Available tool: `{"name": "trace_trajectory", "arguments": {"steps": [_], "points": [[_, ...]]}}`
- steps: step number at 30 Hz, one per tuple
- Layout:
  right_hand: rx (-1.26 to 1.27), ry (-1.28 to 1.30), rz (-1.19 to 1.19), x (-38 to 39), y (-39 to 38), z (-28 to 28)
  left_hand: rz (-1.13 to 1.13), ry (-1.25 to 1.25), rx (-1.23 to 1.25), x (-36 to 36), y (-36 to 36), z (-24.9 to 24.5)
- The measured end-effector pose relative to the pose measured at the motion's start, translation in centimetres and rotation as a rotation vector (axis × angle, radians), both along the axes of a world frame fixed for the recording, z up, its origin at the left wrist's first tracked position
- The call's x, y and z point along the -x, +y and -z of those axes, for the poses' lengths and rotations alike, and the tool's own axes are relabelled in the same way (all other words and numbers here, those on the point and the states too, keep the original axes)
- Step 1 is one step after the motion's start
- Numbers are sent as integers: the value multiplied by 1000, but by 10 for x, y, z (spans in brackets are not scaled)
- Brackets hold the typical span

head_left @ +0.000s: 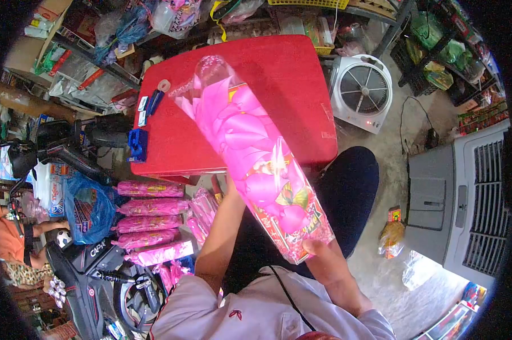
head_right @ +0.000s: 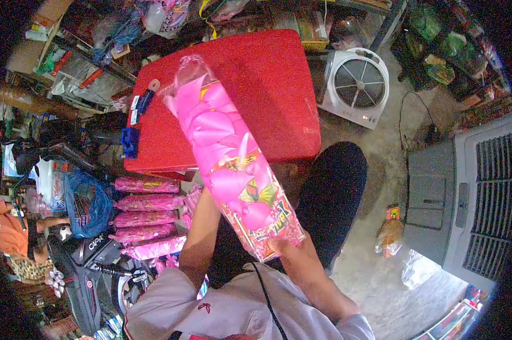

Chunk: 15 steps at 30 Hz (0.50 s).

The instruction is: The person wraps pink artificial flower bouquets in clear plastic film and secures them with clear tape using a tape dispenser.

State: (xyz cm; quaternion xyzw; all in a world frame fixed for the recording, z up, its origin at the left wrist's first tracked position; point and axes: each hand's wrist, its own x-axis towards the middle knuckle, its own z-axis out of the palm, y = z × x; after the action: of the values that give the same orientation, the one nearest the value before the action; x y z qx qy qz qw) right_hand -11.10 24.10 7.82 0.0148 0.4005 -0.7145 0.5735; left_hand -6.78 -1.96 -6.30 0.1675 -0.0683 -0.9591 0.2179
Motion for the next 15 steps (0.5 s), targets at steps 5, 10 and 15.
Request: {"name": "trace_trajectory", "arguments": {"steps": [5, 10, 15], "points": [[-109, 150, -104, 3, 7, 18, -58, -95, 52, -22, -8, -23], [-130, 341, -14, 17, -6, 15, -320, -343, 462, -24, 30, -82], [-140, 480, 11, 32, -28, 24, -782, -881, 1741, -35, 61, -94]]}}
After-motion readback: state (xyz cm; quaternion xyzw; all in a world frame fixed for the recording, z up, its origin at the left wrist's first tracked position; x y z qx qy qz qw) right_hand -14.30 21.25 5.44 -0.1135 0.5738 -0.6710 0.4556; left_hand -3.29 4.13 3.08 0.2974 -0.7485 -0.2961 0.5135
